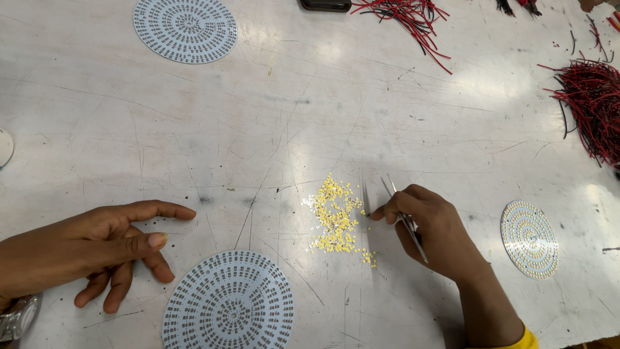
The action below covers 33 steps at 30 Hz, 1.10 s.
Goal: The person uses tweezers to pick up small yellow LED components from a pile on the table and places them into empty slots on a circular LED board. The person repeats this process, filling the board with LEDs one by one.
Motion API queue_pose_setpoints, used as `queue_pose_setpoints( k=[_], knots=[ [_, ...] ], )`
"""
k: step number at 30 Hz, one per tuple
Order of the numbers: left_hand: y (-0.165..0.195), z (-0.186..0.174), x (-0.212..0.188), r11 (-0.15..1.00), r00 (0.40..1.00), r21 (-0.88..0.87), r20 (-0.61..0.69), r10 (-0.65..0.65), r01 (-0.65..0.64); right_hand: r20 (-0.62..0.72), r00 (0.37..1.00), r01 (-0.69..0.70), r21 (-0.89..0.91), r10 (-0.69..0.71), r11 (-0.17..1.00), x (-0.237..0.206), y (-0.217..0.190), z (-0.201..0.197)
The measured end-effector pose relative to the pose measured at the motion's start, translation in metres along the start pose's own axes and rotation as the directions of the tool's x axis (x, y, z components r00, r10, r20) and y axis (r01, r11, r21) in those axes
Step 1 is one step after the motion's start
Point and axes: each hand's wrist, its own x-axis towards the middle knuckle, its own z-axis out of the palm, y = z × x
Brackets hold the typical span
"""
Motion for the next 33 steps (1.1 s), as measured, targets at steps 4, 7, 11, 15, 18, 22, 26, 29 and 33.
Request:
queue_pose_setpoints(
  k=[4, 7, 11, 15, 18, 22, 26, 29, 33],
  knots=[
    [0.001, 0.001, 0.0, 0.999, 0.999, 0.009, -0.006, -0.035, 0.035, -0.023, 0.993, 0.112, -0.208, -0.119, 0.972, -0.001, 0.008, -0.005],
    [-0.001, 0.0, 0.001, 1.0, 1.0, 0.011, -0.004, -0.02, 0.02, -0.072, 0.997, -0.014, -0.419, -0.018, 0.908, -0.004, 0.014, -0.021],
    [-0.005, -0.002, 0.002, 0.999, 0.999, 0.011, 0.012, 0.039, -0.039, -0.075, 0.99, 0.109, -0.116, -0.118, 0.987, -0.003, 0.007, -0.019],
    [-0.008, -0.002, 0.003, 0.998, 0.998, -0.008, 0.015, 0.062, -0.062, 0.04, 0.991, 0.125, 0.041, -0.126, 0.991, -0.004, -0.011, 0.002],
    [-0.008, -0.002, 0.003, 0.999, 0.999, -0.018, 0.001, 0.052, -0.052, 0.074, 0.981, 0.168, 0.113, -0.177, 0.979, -0.003, -0.017, 0.005],
    [-0.008, -0.002, 0.003, 0.997, 0.997, -0.029, 0.015, 0.077, -0.077, 0.067, 0.983, 0.158, 0.182, -0.173, 0.97, -0.003, -0.019, 0.003],
    [-0.007, -0.002, 0.003, 0.999, 0.999, -0.011, 0.01, 0.044, -0.044, 0.048, 0.977, 0.199, 0.16, -0.209, 0.967, 0.0, -0.019, 0.006],
    [-0.007, -0.001, 0.003, 0.999, 0.999, -0.007, 0.011, 0.041, -0.041, 0.06, 0.967, 0.238, 0.137, -0.248, 0.962, -0.001, -0.019, 0.008],
    [-0.007, -0.002, 0.004, 0.998, 0.997, -0.005, 0.034, 0.068, -0.068, 0.041, 0.99, 0.13, 0.036, -0.132, 0.991, -0.001, -0.015, 0.007]
  ],
)
